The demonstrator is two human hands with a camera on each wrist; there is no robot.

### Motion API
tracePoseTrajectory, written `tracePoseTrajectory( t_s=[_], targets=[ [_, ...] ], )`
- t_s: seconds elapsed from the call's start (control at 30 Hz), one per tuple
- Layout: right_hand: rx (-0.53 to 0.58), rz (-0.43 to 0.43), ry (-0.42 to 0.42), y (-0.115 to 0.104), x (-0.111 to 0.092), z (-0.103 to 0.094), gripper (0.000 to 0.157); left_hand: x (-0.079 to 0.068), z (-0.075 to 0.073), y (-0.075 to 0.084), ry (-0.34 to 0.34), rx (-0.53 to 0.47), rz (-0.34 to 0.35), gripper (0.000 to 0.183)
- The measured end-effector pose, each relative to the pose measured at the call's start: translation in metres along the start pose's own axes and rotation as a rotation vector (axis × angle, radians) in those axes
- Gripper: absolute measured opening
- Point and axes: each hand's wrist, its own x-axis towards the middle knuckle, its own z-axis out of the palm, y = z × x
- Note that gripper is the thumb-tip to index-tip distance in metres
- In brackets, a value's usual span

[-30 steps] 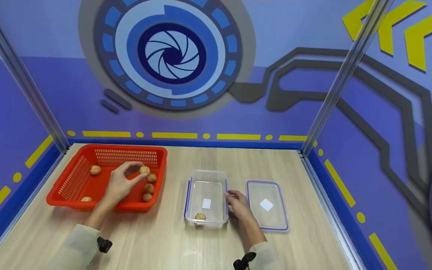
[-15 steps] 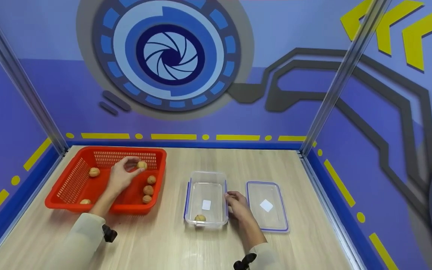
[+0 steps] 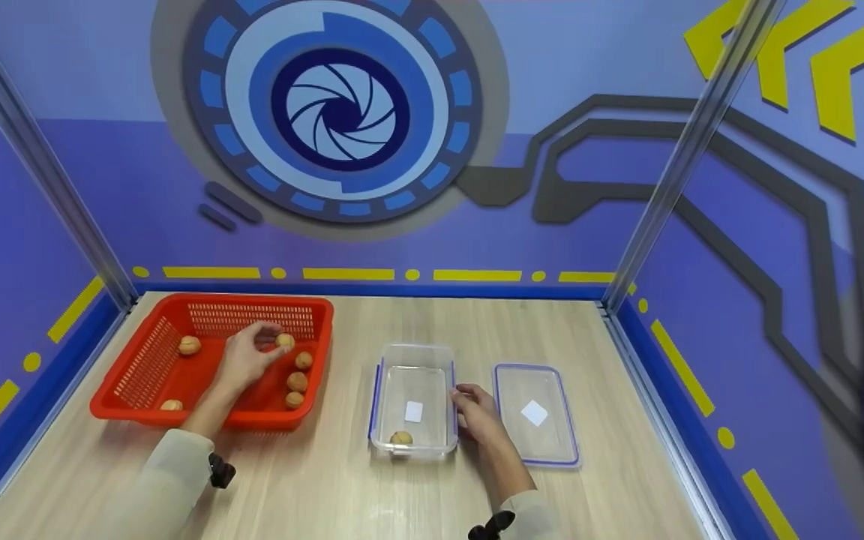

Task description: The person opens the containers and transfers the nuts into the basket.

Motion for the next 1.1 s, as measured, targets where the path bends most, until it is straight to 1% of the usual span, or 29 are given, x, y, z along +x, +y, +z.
tracePoseTrajectory(
  t_s=[0.07, 0.17, 0.33, 0.5, 0.63, 0.83, 1.1],
  targets=[
    [0.007, -0.001, 0.0, 0.0, 0.0007, 0.0009, 0.048, -0.0011, -0.0011, 0.0005, -0.001, 0.025, 0.004, 0.043],
    [0.007, -0.003, -0.001, 0.0005, 0.0013, 0.0011, 0.049, -0.0032, -0.0011, 0.0007, -0.005, 0.052, -0.007, 0.042],
    [0.0, -0.005, -0.001, 0.0009, -0.0003, 0.0013, 0.048, -0.0039, 0.0003, 0.0016, -0.015, 0.072, -0.026, 0.042],
    [0.002, -0.005, -0.002, 0.0005, -0.0021, 0.0008, 0.048, -0.0032, 0.0011, 0.0018, -0.016, 0.084, 0.011, 0.04],
    [0.004, 0.0, -0.002, -0.0004, -0.002, 0.0011, 0.049, -0.0039, 0.0006, 0.0009, -0.003, 0.075, 0.031, 0.039],
    [-0.001, 0.005, 0.001, 0.0011, -0.0006, 0.0012, 0.049, -0.0034, -0.0002, 0.0014, -0.01, 0.066, 0.025, 0.039],
    [0.013, 0.0, 0.004, 0.0015, -0.0006, 0.0012, 0.049, -0.0012, -0.0013, 0.0031, -0.03, 0.086, -0.004, 0.042]
  ],
)
